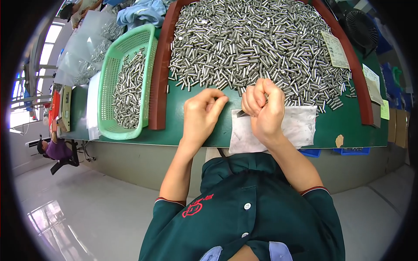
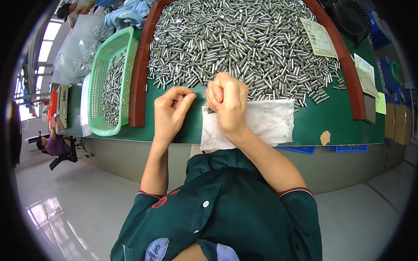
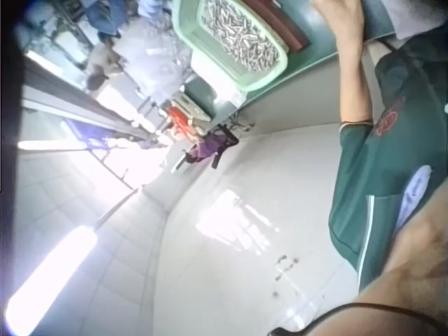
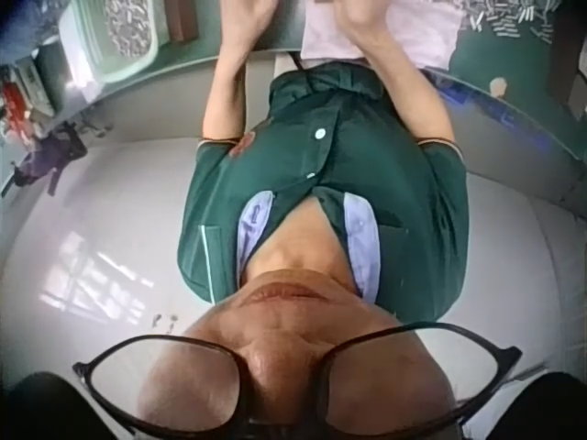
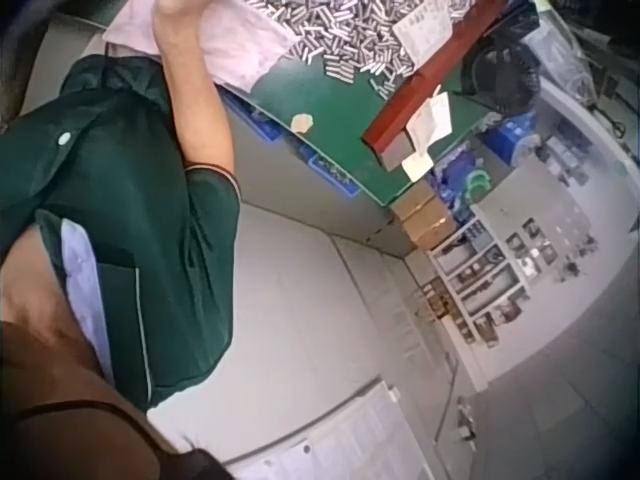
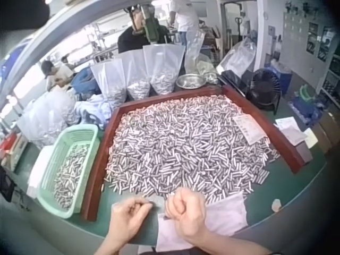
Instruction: Cleaning and deburring small metal bolts using a manual scraping tool.
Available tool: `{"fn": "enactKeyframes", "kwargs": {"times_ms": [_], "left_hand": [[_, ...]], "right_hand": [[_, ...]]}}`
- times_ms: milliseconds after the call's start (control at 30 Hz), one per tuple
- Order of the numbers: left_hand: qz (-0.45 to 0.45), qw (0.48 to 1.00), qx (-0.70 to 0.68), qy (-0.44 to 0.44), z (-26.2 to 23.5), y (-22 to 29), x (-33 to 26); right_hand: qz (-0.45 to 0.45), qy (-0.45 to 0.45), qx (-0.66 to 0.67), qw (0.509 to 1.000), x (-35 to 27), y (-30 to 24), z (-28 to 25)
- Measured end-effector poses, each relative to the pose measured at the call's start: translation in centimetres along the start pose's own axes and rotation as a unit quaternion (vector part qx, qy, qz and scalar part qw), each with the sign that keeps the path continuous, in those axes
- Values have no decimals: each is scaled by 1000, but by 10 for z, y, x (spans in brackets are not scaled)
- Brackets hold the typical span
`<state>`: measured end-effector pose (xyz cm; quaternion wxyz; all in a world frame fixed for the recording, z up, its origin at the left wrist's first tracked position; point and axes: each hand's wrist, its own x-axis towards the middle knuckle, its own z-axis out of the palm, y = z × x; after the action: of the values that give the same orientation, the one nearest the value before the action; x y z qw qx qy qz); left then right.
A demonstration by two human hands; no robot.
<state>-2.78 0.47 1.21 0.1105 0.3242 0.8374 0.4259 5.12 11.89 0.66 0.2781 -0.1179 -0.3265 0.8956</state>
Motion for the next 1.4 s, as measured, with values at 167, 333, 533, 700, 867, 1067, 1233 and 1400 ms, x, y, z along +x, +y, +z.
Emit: {"fn": "enactKeyframes", "kwargs": {"times_ms": [167, 333, 533, 700, 867, 1067, 1233, 1400], "left_hand": [[-154, 822, -545, -54, -13, -19, -1], [-160, 835, -521, -74, -13, -25, -5], [-162, 880, -441, -73, -11, -20, -7], [-161, 891, -419, -73, -11, -18, -8], [-162, 891, -418, -75, -11, -16, -8], [-166, 875, -448, -73, -11, -18, -7], [-146, 882, -438, -96, -12, -19, -7], [-171, 821, -538, -83, -12, -17, -5]], "right_hand": [[0, 3, 1, 1000, 0, 1, -1], [5, 1, 11, 1000, 0, 1, -1], [0, 7, 7, 1000, 0, 0, 0], [2, 7, 14, 1000, 0, 1, 0], [5, 11, 14, 1000, -1, -1, 1], [5, 12, 15, 1000, 0, 1, 1], [3, 9, 8, 1000, 0, 0, 0], [2, 8, 8, 1000, 0, 0, 0]]}}
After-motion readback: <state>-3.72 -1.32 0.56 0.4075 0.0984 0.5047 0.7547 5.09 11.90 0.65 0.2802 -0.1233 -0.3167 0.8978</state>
